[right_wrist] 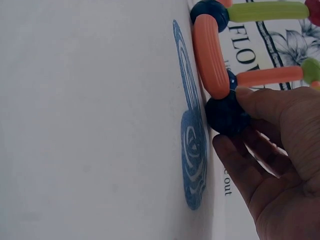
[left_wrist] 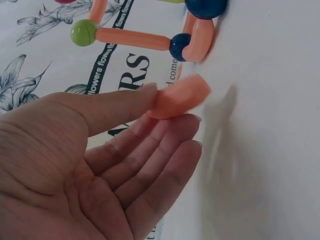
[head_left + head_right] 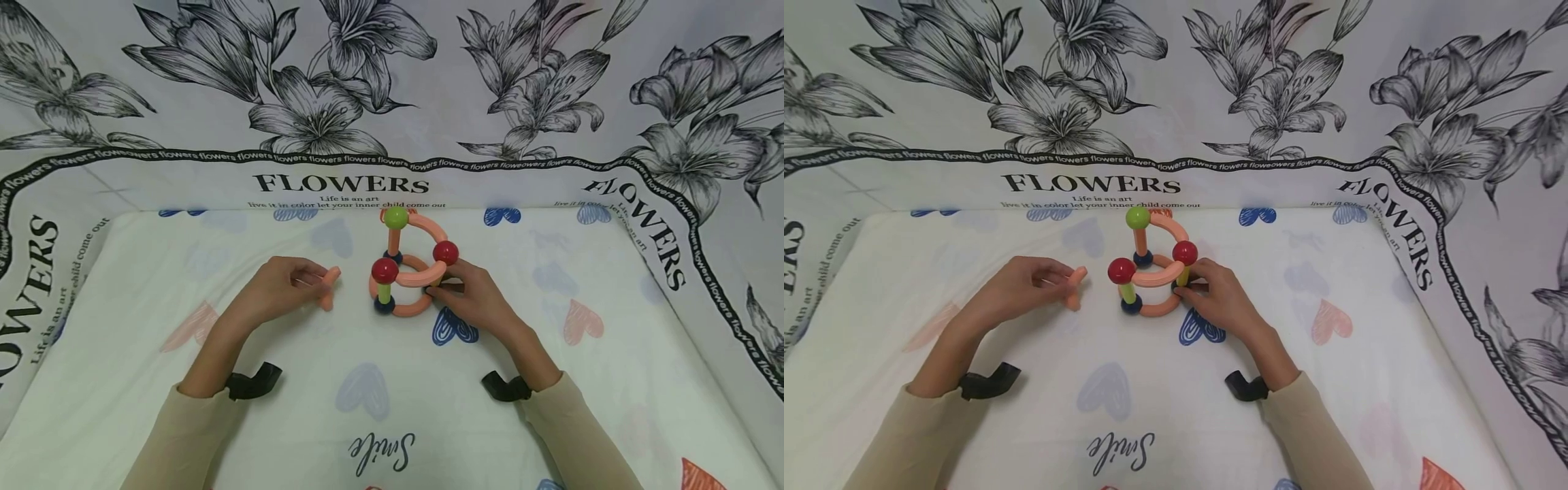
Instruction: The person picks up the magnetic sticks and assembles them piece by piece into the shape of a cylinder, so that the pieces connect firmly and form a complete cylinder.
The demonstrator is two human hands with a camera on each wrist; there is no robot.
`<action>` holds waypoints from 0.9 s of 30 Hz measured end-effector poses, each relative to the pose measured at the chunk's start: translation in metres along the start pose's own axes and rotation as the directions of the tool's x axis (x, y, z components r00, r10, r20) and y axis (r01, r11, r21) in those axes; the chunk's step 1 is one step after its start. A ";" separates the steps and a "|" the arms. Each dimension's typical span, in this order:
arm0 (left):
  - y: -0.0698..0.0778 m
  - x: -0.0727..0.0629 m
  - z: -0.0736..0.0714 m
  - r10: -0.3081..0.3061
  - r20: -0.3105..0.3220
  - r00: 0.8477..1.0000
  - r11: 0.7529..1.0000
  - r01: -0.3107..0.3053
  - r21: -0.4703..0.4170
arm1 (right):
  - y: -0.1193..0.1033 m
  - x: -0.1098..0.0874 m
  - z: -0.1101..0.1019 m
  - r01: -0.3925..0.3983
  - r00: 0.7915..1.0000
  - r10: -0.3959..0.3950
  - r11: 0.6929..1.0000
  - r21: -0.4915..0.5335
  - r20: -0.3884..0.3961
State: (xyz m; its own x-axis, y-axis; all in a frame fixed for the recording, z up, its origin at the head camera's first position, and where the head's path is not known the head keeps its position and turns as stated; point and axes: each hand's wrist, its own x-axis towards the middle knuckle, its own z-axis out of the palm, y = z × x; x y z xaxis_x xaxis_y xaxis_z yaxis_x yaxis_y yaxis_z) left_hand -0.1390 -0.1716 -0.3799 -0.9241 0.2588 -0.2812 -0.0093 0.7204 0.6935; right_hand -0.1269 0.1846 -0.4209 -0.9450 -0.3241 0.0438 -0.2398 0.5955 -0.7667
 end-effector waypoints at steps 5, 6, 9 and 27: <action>0.001 -0.006 -0.005 0.025 -0.008 1.000 0.992 -0.026 -0.126 | -0.003 0.001 -0.001 0.018 1.000 -0.018 1.000 -0.006 0.000; 0.003 -0.007 -0.006 0.023 -0.007 1.000 0.986 -0.024 -0.165 | -0.004 0.002 -0.002 0.022 1.000 -0.022 1.000 -0.008 -0.001; 0.009 -0.008 -0.009 0.024 -0.001 1.000 0.967 -0.023 -0.254 | -0.004 0.003 -0.002 0.028 1.000 -0.028 1.000 -0.012 0.003; 0.069 0.008 -0.019 0.047 -0.119 0.992 0.987 -0.064 -0.151 | 0.004 -0.001 -0.001 0.016 1.000 -0.016 1.000 0.010 0.001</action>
State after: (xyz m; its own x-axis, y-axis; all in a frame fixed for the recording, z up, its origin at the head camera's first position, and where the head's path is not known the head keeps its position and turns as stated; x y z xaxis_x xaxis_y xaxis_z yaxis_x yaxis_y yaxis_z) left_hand -0.1544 -0.1322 -0.3214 -0.9623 0.2139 -0.1679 -0.0073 0.5971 0.8021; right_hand -0.1274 0.1879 -0.4229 -0.9408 -0.3343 0.0551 -0.2523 0.5826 -0.7726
